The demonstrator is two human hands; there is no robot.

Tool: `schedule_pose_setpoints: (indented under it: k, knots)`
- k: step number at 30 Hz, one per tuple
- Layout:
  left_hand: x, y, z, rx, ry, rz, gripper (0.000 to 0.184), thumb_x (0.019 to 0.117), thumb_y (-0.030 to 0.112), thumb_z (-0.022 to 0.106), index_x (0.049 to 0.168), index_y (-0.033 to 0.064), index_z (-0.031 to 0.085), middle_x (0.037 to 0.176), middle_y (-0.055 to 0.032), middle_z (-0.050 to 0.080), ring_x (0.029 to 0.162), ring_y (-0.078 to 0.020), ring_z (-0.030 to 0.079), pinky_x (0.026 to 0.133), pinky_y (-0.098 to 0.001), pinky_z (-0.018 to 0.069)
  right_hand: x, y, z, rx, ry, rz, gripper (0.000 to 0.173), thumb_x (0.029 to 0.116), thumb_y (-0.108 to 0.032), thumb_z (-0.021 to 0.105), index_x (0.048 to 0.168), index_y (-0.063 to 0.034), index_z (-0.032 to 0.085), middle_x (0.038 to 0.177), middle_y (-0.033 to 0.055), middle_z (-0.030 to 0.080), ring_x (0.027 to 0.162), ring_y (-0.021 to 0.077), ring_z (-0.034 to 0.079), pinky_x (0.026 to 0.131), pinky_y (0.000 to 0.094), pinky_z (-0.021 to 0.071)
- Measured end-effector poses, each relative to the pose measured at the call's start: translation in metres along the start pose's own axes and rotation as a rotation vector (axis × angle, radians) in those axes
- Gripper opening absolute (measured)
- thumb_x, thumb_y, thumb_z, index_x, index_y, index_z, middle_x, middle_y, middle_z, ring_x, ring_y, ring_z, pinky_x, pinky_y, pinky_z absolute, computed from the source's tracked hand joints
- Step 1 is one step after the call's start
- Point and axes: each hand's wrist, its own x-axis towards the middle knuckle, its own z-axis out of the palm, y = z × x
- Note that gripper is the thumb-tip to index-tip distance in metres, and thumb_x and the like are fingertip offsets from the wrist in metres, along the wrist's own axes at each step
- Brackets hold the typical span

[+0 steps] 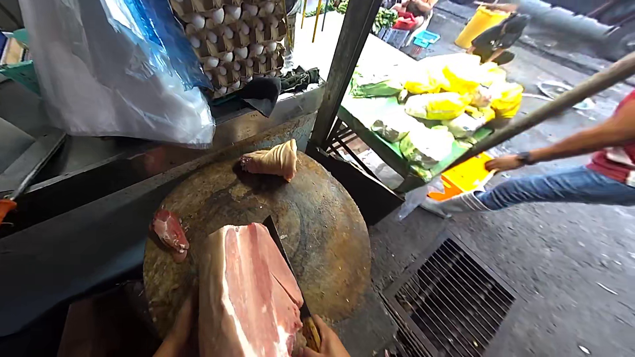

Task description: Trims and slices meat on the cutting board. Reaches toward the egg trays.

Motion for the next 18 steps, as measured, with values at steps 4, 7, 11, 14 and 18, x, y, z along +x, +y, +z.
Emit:
schedule_pose_setpoints:
  k: [4,7,11,14,18]
  knots:
    - [-0.011,0.001,0.053,0.04,-0.058,0.059,0.067,0.1103,0.051,0.013,0.149,0.0059,0.045,0.135,-0.0104,0.062,0.118,-0.0094,0.062,0.102,-0.0333,0.0519,-0.024,0.024,-0.033,0.052,0.056,-0.011,0.049,0.0885,-0.012,0.072,0.129,0.0033,0.049,0.086,0.0117,0.064,0.061,0.0179,0.064,0.062,0.0378,0.0581]
    - [-0.012,-0.002,0.075,0.064,-0.144,0.105,0.074,0.1076,0.057,0.014,0.152,0.0042,0.041,0.143,-0.0129,0.057,0.127,-0.0118,0.059,0.108,-0.0339,0.0486,-0.032,0.033,-0.051,0.087,0.079,-0.003,0.045,0.0885,-0.009,0.071,0.126,0.003,0.049,0.082,0.0091,0.062,0.057,0.0156,0.062,0.058,0.0345,0.0571]
    - [-0.028,0.007,0.093,0.033,-0.104,0.029,0.071,0.1079,0.057,0.02,0.157,0.0077,0.034,0.153,-0.0139,0.049,0.136,-0.0176,0.053,0.112,-0.0388,0.045,-0.026,0.039,-0.071,0.148,0.047,-0.01,0.039,0.089,-0.006,0.07,0.122,-0.0003,0.049,0.072,0.0059,0.06,0.05,0.0134,0.058,0.051,0.0304,0.0543]
    - [-0.057,0.046,0.103,0.264,-0.063,0.095,0.088,0.1005,0.062,0.043,0.165,0.0105,0.014,0.169,-0.0181,0.019,0.155,-0.0289,0.025,0.123,-0.0501,0.0267,-0.011,0.045,-0.076,0.221,-0.013,-0.044,0.042,0.0878,-0.007,0.069,0.123,-0.0027,0.048,0.071,0.004,0.061,0.049,0.0124,0.059,0.05,0.0287,0.0543]
    - [-0.062,0.095,0.125,0.624,-0.073,0.13,0.113,0.0903,0.053,0.072,0.166,0.0157,-0.003,0.169,-0.0256,0.007,0.155,-0.0425,0.021,0.121,-0.0563,0.0298,0.007,0.057,-0.072,0.351,-0.079,-0.082,0.045,0.0849,-0.008,0.07,0.123,-0.0039,0.047,0.067,0.0027,0.061,0.049,0.0128,0.059,0.05,0.0295,0.0552]
